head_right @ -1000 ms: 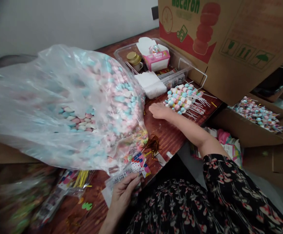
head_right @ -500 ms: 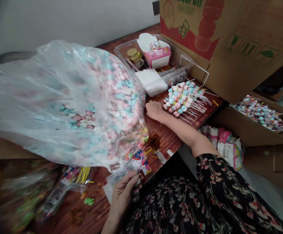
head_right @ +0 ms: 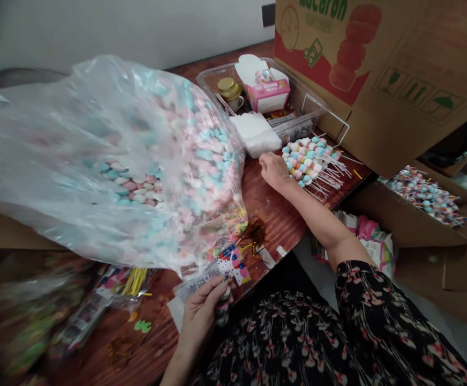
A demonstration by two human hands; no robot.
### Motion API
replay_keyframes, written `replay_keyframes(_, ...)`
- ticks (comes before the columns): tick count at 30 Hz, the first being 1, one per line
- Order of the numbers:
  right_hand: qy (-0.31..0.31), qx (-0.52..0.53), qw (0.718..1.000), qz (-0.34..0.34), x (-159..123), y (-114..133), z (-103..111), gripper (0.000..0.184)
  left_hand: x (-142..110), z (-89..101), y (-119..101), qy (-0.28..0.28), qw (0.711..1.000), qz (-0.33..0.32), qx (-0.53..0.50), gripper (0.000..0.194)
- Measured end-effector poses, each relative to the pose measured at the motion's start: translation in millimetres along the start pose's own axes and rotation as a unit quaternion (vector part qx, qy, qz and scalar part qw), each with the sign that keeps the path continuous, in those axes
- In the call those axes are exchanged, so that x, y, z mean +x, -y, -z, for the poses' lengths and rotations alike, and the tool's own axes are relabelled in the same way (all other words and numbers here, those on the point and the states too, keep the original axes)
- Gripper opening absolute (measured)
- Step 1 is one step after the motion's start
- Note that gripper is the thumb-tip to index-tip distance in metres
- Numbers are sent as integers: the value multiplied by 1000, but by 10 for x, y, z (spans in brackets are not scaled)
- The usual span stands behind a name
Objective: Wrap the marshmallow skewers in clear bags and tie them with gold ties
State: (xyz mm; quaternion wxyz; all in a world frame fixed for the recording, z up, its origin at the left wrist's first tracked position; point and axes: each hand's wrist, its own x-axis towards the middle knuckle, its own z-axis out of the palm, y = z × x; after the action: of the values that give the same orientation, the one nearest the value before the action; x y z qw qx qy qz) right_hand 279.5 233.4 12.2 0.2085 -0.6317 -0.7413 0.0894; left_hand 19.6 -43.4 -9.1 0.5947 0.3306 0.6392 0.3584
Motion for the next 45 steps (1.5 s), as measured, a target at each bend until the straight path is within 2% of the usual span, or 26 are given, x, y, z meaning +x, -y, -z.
replay_keyframes(3,-42,83,995,-20,-38,-35,-54,27,-30,-20,-2,5,1000,-5,-22,38)
replay_keyframes(6,-46,110,992,-33,-55,-27,-106,20,-48,-33,12,-1,999,-1,-43,36)
replay_keyframes(10,-54,147,988,-18,-243,65,-27,16,-48,-21,39,-23,997,12,-78,36)
replay_keyframes(12,-58,198,979,6,-501,163,73,15,-42,-10,43,-33,995,15,-95,35)
replay_keyframes(14,-59,323,944,35,-865,302,179,15,-34,-17,29,-38,994,19,-98,33)
replay_keyframes(17,6,423,903,74,-1473,566,278,14,-7,-82,-28,-32,995,14,-91,31)
replay_keyframes(19,70,419,898,111,-1812,738,267,12,21,-149,-78,-24,995,-3,-92,29)
replay_keyframes(22,77,400,906,115,-2119,910,152,14,43,-231,-141,-6,996,-38,-82,25)
replay_keyframes(27,47,394,913,91,-2259,960,42,15,5,-243,-172,-17,995,-80,-53,23)
replay_keyframes(30,48,409,907,90,-2310,987,45,14,-13,-234,-163,-29,995,-77,-61,25)
replay_keyframes(35,45,381,918,97,-2370,1063,-97,14,-26,-274,-142,-43,993,-58,-95,28)
replay_keyframes(39,24,357,930,86,-2372,1084,-203,14,-44,-286,-96,-37,992,-65,-97,24)
replay_keyframes(45,10,327,940,100,-2390,1082,-235,13,-71,-270,-25,-16,992,-91,-84,21)
